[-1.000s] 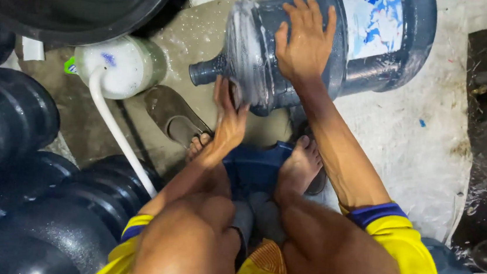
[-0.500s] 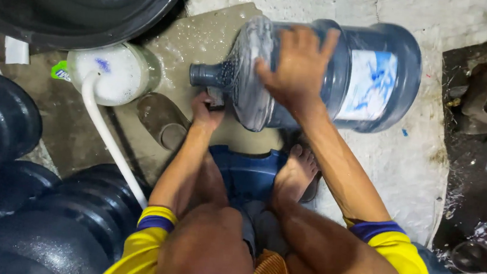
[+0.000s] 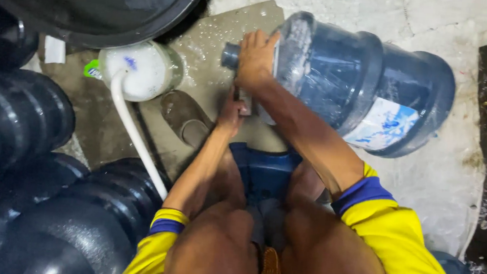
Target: The person scrubs a large blue water jug with a dark sponge, focusing on the label area and the body of the container. They repeatedly dip the sponge into a white bucket of soapy water to re-wet it and continue scrubbing the jug's surface. The person rotates the jug to clean different sides, including the neck and base, while seated on a low stool.
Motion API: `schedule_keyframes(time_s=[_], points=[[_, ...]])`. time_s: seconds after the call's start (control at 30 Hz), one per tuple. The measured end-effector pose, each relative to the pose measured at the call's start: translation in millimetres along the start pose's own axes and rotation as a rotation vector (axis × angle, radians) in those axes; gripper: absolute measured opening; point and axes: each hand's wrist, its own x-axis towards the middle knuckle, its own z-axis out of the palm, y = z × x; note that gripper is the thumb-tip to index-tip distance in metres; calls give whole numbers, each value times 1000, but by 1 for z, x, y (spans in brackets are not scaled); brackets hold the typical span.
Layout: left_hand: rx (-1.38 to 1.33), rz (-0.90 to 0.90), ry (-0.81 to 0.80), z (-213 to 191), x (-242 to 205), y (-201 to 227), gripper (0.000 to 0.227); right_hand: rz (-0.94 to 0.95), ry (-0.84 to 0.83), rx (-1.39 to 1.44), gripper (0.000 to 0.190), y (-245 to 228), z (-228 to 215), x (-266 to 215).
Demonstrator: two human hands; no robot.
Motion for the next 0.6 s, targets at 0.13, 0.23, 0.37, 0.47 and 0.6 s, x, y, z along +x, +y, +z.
schedule_keyframes(time_s=[0.13,0.23,0.37,0.47,0.6], points=[[175,-131,-112,9,-21,14,58,7,-271,-81,105,-2,5,-2],[468,-281,-145,32,-45,62,54,30,-159,-60,85,-5,35,2],[1022,-461,-46,55,-82,149,70,-16,13,86,70,-6,82,25],[1366,-85,-77,2,-54,166,55,-69,169,54,34,32,89,33],[1142,245,223,-39,-66,214,51,34,80,168,63,173,37,-31]])
